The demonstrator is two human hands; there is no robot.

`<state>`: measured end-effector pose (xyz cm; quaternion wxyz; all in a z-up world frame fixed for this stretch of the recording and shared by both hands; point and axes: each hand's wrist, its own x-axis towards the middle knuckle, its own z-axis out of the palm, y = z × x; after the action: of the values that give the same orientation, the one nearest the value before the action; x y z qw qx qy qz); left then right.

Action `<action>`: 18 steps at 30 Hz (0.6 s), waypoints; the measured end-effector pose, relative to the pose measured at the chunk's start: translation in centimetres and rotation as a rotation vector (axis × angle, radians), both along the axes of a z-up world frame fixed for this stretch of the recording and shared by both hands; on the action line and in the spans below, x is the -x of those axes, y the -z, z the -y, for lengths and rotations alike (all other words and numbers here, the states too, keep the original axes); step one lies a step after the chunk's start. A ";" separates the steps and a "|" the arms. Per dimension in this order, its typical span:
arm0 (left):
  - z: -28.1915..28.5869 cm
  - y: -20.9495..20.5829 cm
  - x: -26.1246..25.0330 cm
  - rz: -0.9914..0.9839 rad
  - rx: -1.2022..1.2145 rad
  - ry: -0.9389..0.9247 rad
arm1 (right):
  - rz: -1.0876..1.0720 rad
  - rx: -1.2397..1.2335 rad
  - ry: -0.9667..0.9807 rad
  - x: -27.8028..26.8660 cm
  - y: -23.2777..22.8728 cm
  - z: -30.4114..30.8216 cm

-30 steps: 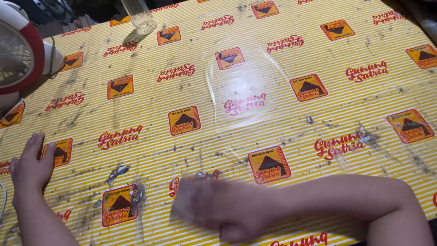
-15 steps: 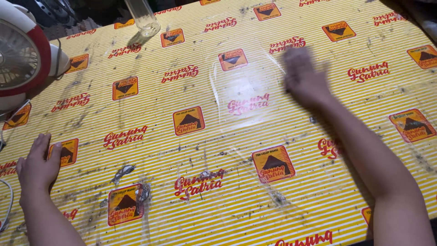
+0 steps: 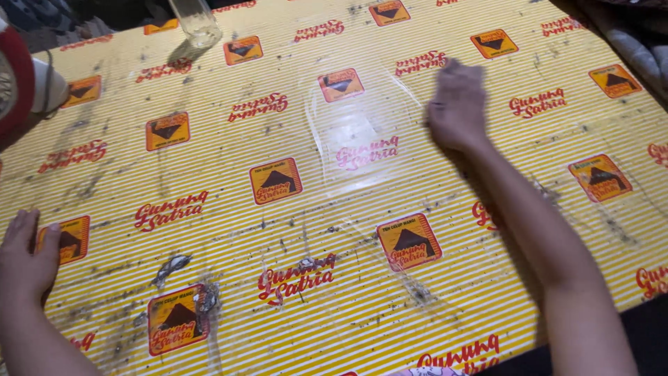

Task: Wiping a table surface with a cloth.

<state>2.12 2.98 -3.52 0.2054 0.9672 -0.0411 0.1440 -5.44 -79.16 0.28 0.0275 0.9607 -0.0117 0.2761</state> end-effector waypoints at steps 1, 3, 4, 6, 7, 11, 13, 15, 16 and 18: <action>-0.6 1.0 -0.2 -0.006 0.004 0.008 | -0.006 0.004 0.008 -0.7 -1.2 -3.3; -1.6 2.7 -1.2 0.022 0.149 0.043 | -0.124 -0.287 0.046 -2.4 -3.7 -9.8; -1.5 2.9 -1.2 0.022 0.150 0.052 | -0.123 -0.287 0.054 -3.7 -2.2 -12.4; -1.4 3.2 -1.2 0.001 0.269 0.036 | 0.080 -0.255 -0.284 -6.6 0.7 -17.7; -1.4 3.3 -1.4 0.004 0.269 0.042 | 0.085 -0.255 -0.278 -7.7 1.3 -21.5; -1.5 2.4 -0.8 0.024 0.182 0.058 | 0.097 -0.481 -0.518 -8.7 3.6 -38.7; -1.1 0.8 -0.5 0.039 0.098 0.065 | 0.093 -0.523 -0.609 -4.1 0.3 -44.1; -0.1 -0.4 0.1 0.034 0.032 0.061 | -0.543 -0.381 -0.931 1.9 -8.8 -46.9; -0.7 0.1 -0.2 0.030 0.028 0.069 | -0.542 -0.388 -0.925 3.6 -5.3 -49.0; -1.6 1.4 -0.9 0.056 0.074 0.115 | -0.135 -0.174 -1.196 6.9 1.8 -53.2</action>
<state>3.02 4.61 -4.90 0.2476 0.9506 -0.0967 0.1604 -12.36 -25.92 -1.53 -0.2102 0.8149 0.5093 0.1801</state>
